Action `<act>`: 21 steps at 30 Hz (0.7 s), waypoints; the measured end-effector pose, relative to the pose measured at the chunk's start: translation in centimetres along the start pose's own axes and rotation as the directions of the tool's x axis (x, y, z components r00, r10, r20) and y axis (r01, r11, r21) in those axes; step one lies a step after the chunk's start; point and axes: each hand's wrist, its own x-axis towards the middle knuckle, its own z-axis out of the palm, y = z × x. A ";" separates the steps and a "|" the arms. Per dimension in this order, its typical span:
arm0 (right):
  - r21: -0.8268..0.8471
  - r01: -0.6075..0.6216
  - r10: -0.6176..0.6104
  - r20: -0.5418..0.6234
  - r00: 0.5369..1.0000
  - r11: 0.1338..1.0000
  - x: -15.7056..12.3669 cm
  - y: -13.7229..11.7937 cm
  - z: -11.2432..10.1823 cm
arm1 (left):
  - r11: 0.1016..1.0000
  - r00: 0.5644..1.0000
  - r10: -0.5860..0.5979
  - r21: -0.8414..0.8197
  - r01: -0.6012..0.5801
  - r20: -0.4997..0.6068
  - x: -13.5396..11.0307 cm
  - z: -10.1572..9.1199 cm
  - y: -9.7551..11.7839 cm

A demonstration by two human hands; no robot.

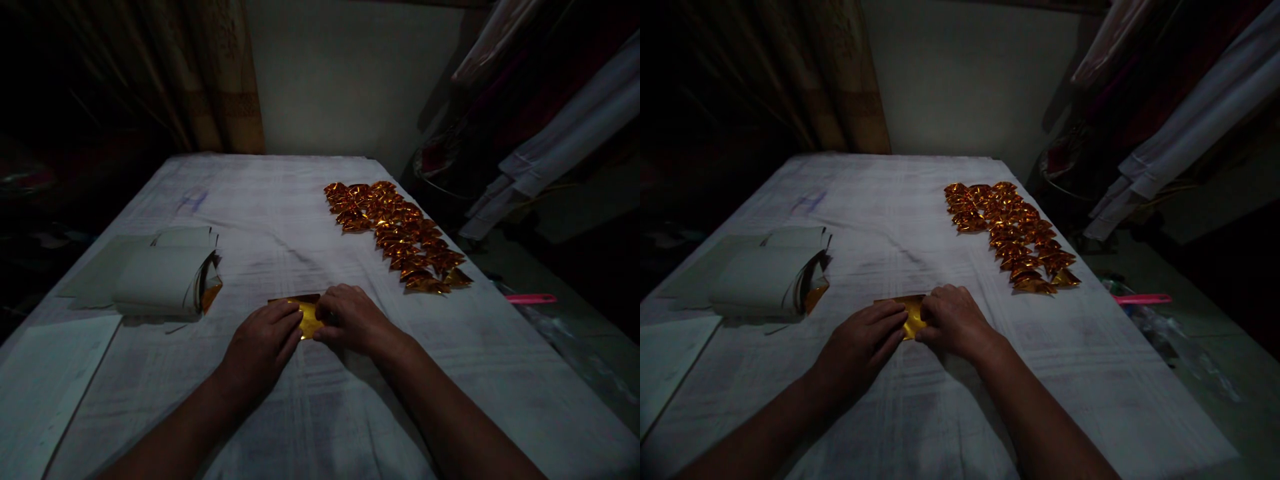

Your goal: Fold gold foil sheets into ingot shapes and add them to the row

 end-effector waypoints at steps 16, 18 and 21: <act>0.367 -0.028 0.110 -0.206 0.972 0.930 -0.9 0.7 0.4 | 0.998 0.998 -0.063 0.004 0.063 -0.001 0.7 -0.3 0.8; 0.248 -0.027 0.096 -0.274 0.957 0.968 -0.4 -0.3 1.6 | 0.997 0.997 -0.080 0.023 0.079 0.022 0.8 -0.1 0.8; 0.058 -0.083 0.094 -0.247 0.964 0.995 0.0 -1.5 2.6 | 0.996 0.995 -0.089 0.020 0.088 0.046 0.9 0.1 0.7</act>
